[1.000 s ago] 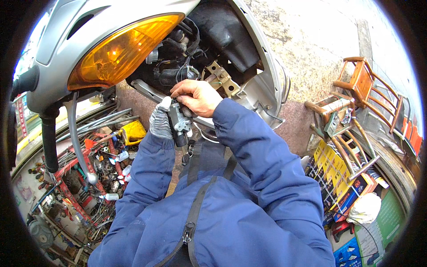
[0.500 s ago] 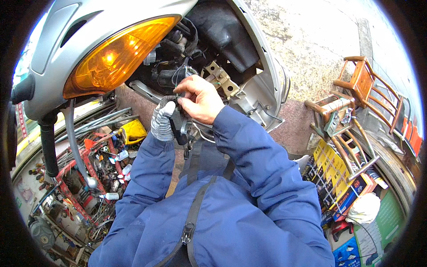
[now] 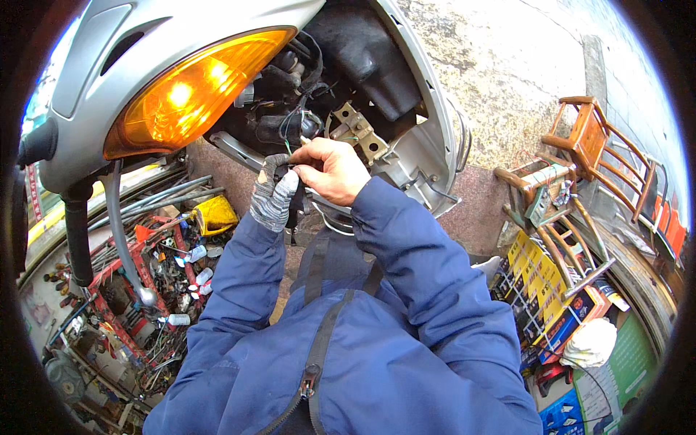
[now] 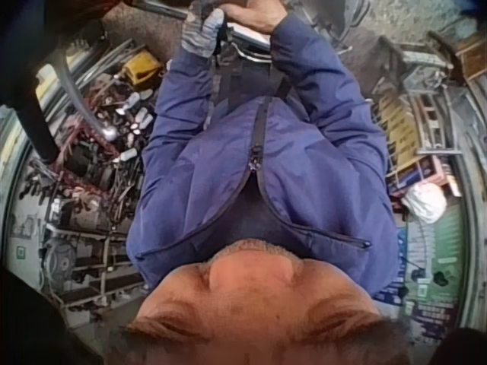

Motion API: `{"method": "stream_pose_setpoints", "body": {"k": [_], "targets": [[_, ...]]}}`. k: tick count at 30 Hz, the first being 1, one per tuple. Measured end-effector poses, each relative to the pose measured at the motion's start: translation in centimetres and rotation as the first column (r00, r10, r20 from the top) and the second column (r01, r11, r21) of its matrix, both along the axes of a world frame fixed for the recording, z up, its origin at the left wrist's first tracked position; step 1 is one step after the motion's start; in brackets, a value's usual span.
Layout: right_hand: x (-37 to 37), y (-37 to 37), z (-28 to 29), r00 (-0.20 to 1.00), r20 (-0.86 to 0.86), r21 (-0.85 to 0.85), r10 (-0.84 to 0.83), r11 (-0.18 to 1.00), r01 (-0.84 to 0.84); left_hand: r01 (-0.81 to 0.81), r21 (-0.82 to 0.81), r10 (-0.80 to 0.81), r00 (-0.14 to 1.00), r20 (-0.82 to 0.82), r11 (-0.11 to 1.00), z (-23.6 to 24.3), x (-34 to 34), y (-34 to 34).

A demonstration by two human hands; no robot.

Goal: The person works on the front turn signal of a scooter, repeatedly disconnecting and reconnecting the wiring harness. They apply a substance from a small container to the connector contacts using a thin tool, then reattach the harness and test the light. The person repeats this cycle several times.

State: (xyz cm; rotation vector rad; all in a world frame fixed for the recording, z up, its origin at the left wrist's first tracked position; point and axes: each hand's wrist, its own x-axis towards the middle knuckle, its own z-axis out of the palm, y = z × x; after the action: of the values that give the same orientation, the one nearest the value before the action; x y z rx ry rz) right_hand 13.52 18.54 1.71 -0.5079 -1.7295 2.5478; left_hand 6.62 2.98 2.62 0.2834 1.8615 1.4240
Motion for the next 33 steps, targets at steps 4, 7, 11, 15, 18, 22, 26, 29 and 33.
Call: {"method": "stream_pose_setpoints", "body": {"k": [4,7,11,15,18,22,26,29,33], "targets": [[-0.3,0.2,-0.1,0.998,0.058,0.138,0.040,0.989,-0.047,0.024,0.003,-0.023,0.996,-0.091,1.000,-0.2,0.0,0.2],[-0.6,-0.3,-0.4,0.996,0.079,0.198,-0.036,0.980,0.019,0.108,-0.007,-0.107,0.979,-0.171,0.994,-0.7,-0.4,0.1],[-0.4,-1.5,-0.9,0.983,0.125,0.182,-0.133,0.977,0.109,0.035,0.106,-0.033,0.999,-0.012,0.994,-1.6,-0.3,0.0],[0.4,-1.9,-0.9,0.982,0.042,0.192,-0.186,0.966,0.174,0.023,-0.004,-0.023,0.999,-0.036,1.000,-1.3,-0.1,-0.6],[1.8,-3.0,-1.0,0.959,0.079,0.024,-0.273,0.962,0.272,-0.001,0.003,0.001,1.000,0.019,1.000,-1.3,-0.3,-0.8],[5.8,-5.1,-2.2,0.959,0.181,0.050,-0.216,0.976,0.211,0.028,-0.018,-0.027,0.996,0.080,0.999,-1.1,-0.6,-0.7],[8.3,-5.8,-3.7,0.974,0.168,0.290,-0.152,0.952,0.099,0.042,-0.036,-0.041,0.999,0.030,0.998,-0.5,-0.3,-0.7],[9.4,-5.2,-3.9,0.962,0.192,0.287,-0.193,0.949,0.133,0.073,0.045,-0.074,0.997,0.015,0.996,-1.1,-0.4,-0.1],[9.7,-4.4,-3.5,0.951,0.256,0.266,-0.172,0.959,0.102,0.090,0.090,-0.087,0.996,-0.032,0.992,-1.6,-0.9,0.6]]}}
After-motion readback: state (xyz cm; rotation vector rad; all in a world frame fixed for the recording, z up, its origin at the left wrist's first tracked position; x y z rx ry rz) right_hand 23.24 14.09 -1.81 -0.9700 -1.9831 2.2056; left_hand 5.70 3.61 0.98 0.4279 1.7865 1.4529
